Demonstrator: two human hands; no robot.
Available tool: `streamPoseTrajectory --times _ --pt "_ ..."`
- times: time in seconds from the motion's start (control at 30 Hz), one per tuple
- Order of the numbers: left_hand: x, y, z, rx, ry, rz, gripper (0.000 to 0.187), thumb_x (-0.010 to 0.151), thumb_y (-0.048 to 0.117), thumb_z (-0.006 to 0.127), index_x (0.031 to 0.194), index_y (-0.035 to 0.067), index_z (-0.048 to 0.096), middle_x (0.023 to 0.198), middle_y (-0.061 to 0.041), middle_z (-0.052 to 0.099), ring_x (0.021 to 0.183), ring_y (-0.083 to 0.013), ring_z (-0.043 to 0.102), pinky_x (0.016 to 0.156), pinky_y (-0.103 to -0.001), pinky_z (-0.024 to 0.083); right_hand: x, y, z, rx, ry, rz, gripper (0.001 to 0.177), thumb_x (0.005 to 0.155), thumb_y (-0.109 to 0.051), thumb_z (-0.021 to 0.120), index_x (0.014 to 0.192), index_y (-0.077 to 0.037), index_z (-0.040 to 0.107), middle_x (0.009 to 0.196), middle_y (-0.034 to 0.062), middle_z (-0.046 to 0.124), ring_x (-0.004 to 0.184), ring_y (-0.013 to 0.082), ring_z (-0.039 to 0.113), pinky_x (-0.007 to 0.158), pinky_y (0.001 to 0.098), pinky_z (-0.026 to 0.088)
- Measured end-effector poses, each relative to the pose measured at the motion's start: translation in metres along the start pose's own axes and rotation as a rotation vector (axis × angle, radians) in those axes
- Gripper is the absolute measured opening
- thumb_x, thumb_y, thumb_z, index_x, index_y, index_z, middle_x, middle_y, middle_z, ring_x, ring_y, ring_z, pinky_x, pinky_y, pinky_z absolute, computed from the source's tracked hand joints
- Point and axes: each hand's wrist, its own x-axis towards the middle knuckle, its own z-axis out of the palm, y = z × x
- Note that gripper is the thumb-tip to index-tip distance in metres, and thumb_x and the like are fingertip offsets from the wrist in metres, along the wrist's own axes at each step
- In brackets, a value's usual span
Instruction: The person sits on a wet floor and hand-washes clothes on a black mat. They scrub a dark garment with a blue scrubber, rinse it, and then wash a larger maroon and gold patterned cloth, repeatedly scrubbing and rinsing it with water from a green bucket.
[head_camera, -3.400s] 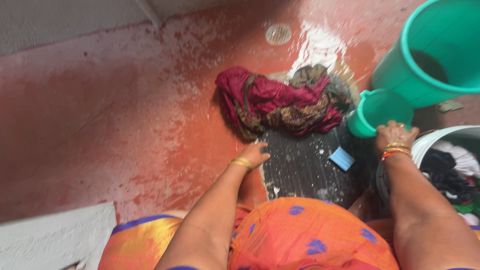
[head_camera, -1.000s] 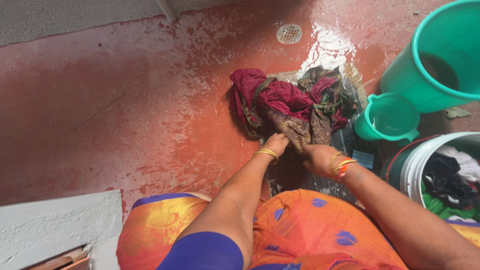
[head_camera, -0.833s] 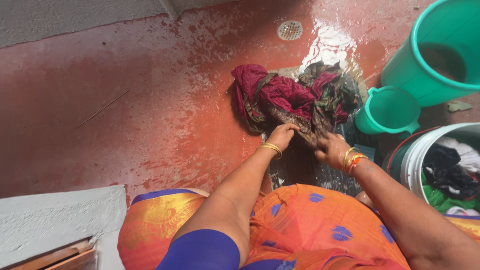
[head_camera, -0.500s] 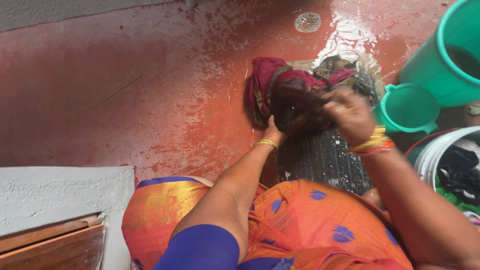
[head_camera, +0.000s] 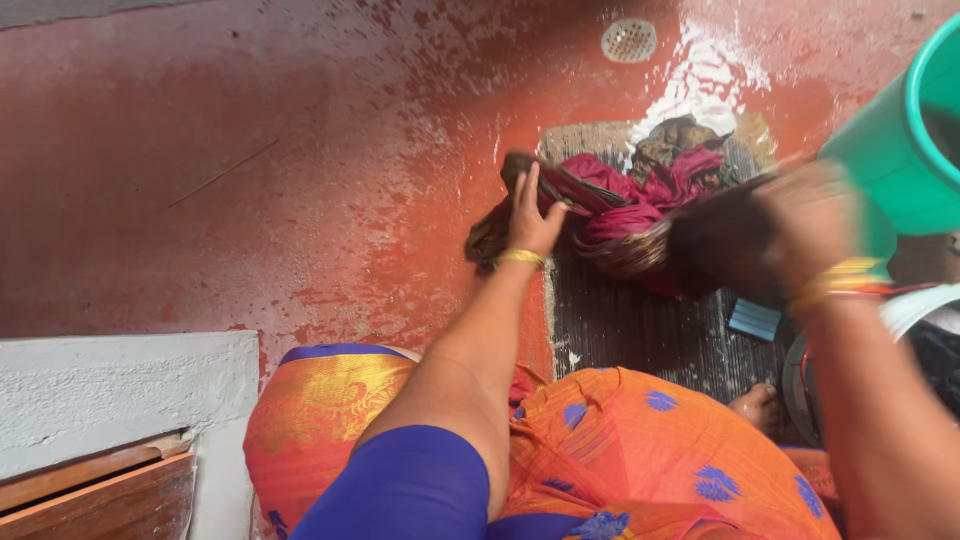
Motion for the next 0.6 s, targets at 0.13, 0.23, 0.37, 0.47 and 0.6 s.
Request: streamPoseTrajectory --times 0.13,0.23,0.37,0.47,0.6 --pt "0.000 -0.013 -0.013 0.080 -0.179 -0.199 0.050 0.095 0.026 0.067 0.143 0.017 0.060 0.144 -0.018 0.063 0.135 -0.0315 0.061 0.118 -0.036 0.047 -0.065 -0.092 0.137 0.276 -0.757 -0.426 0.021 0.093 -0.023 0.055 0.098 -0.008 0.069 0.094 0.0121 0.072 0.083 0.0296 0.071 0.076 0.0454 0.057" --pt "-0.033 -0.002 -0.012 0.348 -0.679 -0.420 0.051 0.091 0.032 0.069 0.138 0.014 0.066 0.142 -0.017 0.069 0.133 -0.0329 0.065 0.114 -0.039 0.049 -0.104 -0.129 0.180 0.940 -1.245 -0.061 0.035 0.089 -0.039 0.064 0.106 -0.013 0.077 0.107 0.0058 0.078 0.103 0.0259 0.072 0.094 0.0390 0.053" --pt "-0.074 0.029 0.001 0.597 -0.940 -0.320 0.112 0.074 0.026 0.089 0.156 0.003 0.016 0.162 -0.022 0.024 0.146 -0.0379 0.035 0.116 -0.041 0.035 -0.084 -0.112 0.159 0.792 -0.973 0.409 0.043 0.087 -0.047 0.070 0.114 -0.015 0.077 0.112 0.0109 0.078 0.108 0.0294 0.074 0.097 0.0393 0.057" --pt "-0.081 0.036 0.016 0.589 -0.934 -0.478 0.124 0.075 0.030 0.090 0.160 0.005 0.003 0.169 -0.024 0.005 0.148 -0.0426 0.031 0.118 -0.044 0.034 -0.049 -0.096 0.126 0.664 -0.827 0.583 0.071 0.082 -0.050 0.079 0.136 -0.010 0.057 0.121 0.0185 0.073 0.115 0.0365 0.069 0.100 0.0429 0.054" --pt "-0.092 0.013 0.044 0.272 -0.602 -0.744 0.127 0.071 0.017 0.090 0.160 0.006 0.000 0.163 -0.024 0.019 0.149 -0.0391 0.031 0.120 -0.042 0.030 -0.050 -0.102 0.101 0.390 -1.156 0.532 0.116 0.069 -0.058 0.091 0.156 -0.019 0.025 0.142 0.0228 0.048 0.128 0.0415 0.053 0.102 0.0474 0.047"
